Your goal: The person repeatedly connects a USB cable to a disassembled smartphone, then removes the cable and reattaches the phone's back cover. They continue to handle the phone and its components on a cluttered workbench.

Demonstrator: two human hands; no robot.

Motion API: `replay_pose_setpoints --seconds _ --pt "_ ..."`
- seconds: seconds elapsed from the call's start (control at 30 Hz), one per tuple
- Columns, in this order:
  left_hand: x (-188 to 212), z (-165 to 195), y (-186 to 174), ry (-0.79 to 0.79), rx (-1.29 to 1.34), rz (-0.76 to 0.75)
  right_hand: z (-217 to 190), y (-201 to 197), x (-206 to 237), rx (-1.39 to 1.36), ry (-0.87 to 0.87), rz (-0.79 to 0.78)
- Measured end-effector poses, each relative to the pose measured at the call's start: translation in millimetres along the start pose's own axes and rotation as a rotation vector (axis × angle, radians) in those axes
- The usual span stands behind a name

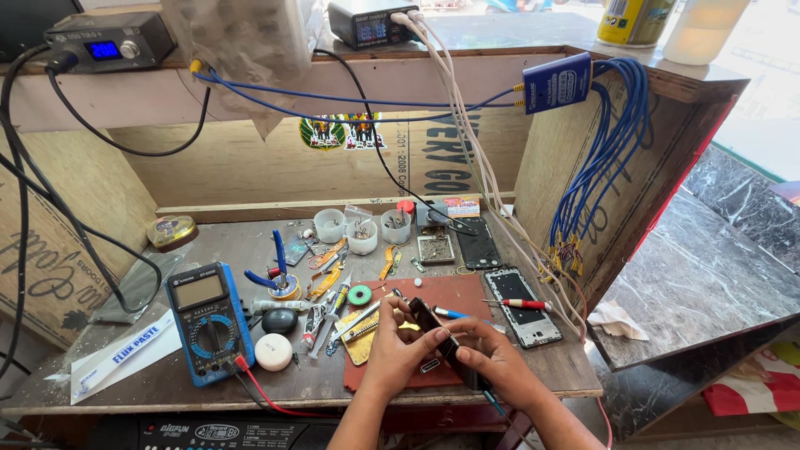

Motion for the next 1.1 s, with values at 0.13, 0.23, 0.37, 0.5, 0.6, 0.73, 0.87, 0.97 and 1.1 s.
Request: replay_pose_setpoints --seconds 0.13,0.23,0.37,0.5,0.6,0.73,0.87,0.97,1.1 --pt "-0.3 -1.6 -1.6 -0.001 0.023 -0.009 -2.7 0.7 0.1 0.045 0.005 0.017" --pt "-2.4 -4.7 -5.4 0.041 -0.064 -0.010 -7.3 0.6 -0.8 0.098 -0.016 0.020" --pt "-4.3 -13.0 -9.8 0.057 -0.066 -0.040 -7.1 0.2 -0.8 0.058 0.011 0.032" --pt "-4.0 -17.1 -12.8 0.092 -0.069 -0.076 -2.1 0.2 -1.2 0.037 -0.010 0.041" --pt "-5.2 -16.3 -12.1 0.086 -0.007 -0.084 1.2 -0.8 -1.5 -0.037 -0.012 0.060" --pt "-4.8 -14.5 -10.0 0.076 0.015 -0.060 3.3 -3.3 -1.0 -0.139 0.025 0.088" --pt "-2.7 -13.6 -10.0 0.071 0.011 -0.047 5.0 -8.2 -1.8 -0.150 0.054 0.183" --pt "-1.4 -14.8 -9.8 0.035 0.019 -0.019 6.5 -11.0 -2.0 -0.231 0.071 0.245" --pt "-2.2 -13.9 -12.2 0.082 0.051 -0.017 4.5 -12.7 -0.7 -0.305 0.061 0.244"
Point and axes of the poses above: each hand's wrist, its own x-axis away from the middle knuckle, its own y-axis out of the palm, z = x × y, the point moved 3 cm from there along -x, towards the middle knuckle, and after that the axes turned 5 degrees about z, right-handed, at the moved point
